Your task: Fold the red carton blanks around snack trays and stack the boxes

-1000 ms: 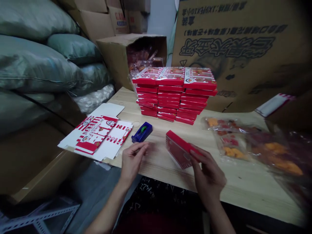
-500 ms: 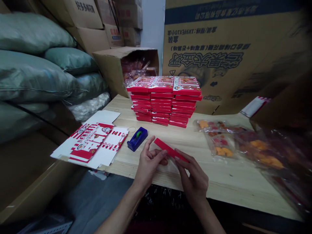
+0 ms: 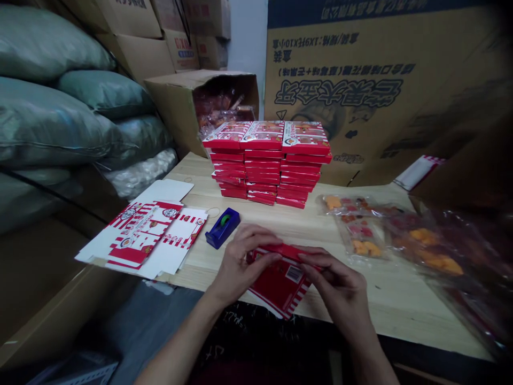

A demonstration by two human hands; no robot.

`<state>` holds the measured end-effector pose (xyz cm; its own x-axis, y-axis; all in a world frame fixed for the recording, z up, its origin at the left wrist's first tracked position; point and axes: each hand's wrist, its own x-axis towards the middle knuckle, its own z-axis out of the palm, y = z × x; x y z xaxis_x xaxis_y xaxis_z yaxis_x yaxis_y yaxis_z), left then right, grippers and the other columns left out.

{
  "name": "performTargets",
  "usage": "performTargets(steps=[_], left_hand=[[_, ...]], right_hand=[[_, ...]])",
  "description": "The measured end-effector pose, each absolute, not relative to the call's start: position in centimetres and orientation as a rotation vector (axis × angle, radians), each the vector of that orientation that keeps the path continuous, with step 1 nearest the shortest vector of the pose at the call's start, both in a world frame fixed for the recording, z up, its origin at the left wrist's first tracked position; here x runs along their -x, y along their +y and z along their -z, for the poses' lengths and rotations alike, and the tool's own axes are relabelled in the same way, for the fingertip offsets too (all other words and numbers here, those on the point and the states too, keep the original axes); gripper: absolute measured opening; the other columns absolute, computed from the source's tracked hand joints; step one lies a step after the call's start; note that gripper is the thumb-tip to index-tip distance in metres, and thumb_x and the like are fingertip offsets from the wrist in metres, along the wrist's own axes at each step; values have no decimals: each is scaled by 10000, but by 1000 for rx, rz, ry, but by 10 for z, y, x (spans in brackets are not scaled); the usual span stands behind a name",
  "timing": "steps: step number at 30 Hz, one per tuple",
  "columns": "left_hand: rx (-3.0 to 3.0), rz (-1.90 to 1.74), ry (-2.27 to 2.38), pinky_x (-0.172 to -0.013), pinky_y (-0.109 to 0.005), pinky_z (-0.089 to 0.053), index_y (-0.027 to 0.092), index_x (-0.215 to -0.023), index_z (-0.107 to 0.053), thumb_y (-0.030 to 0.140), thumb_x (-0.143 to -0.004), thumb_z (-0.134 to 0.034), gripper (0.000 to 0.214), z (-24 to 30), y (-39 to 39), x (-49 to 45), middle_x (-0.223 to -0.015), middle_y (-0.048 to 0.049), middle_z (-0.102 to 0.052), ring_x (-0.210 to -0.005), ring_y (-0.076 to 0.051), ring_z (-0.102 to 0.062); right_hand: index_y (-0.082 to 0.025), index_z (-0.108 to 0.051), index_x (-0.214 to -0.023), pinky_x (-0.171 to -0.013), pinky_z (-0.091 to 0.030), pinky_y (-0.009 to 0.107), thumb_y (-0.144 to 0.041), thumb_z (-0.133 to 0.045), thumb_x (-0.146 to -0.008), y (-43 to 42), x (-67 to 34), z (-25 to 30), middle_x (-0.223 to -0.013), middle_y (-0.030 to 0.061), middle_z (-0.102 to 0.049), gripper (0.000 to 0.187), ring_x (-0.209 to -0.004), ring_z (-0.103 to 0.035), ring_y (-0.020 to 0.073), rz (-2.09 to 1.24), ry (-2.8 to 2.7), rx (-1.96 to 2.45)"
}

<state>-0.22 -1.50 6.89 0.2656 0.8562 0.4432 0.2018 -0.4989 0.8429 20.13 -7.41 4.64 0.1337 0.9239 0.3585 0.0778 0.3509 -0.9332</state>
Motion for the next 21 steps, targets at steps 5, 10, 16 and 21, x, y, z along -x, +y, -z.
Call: performTargets(steps=[5, 10, 16, 21], left_hand=[[-1420, -1118, 955, -933, -380, -558, 237, -994, -806, 358, -918, -724, 164, -59, -10, 1, -1049, -82, -761, -996, -238, -710], [-1289, -879, 923, -943, -374, -571, 273, -1413, -594, 321, -776, -851, 689, -7, -13, 19, -1343, -116, -697, -1122, -246, -703], [-1468, -627, 997, -883, -408, -589, 236, -1203, -774, 397, -864, -697, 382, 40, -1, 26, -1170, -88, -796, -1058, -320, -740], [-1859, -576, 1194, -1037, -463, -508, 286, -1194, -782, 413, -936, -572, 356, 61, 29, 22, -1191, -77, -782, -1172, -349, -694]], right_hand=[[-233, -816, -951, -708, -610, 298, -388, -815, -848, -71, -207, -22, -1017, 83, -809, 185, -863, -751, 217, -991, -1047, 1149], [-218, -768, -988, -714, -605, 338, -512, -857, -751, -71, -211, 35, -927, 58, -821, 388, -757, -748, 203, -940, -529, 1199], [-193, -760, -946, -710, -624, 378, -602, -809, -742, -71, -206, 85, -865, 79, -821, 460, -745, -755, 234, -897, -624, 1297], [-196, -770, -1024, -827, -629, 406, -558, -791, -772, -62, -216, 94, -979, 99, -820, 441, -899, -768, 270, -821, -886, 1421]])
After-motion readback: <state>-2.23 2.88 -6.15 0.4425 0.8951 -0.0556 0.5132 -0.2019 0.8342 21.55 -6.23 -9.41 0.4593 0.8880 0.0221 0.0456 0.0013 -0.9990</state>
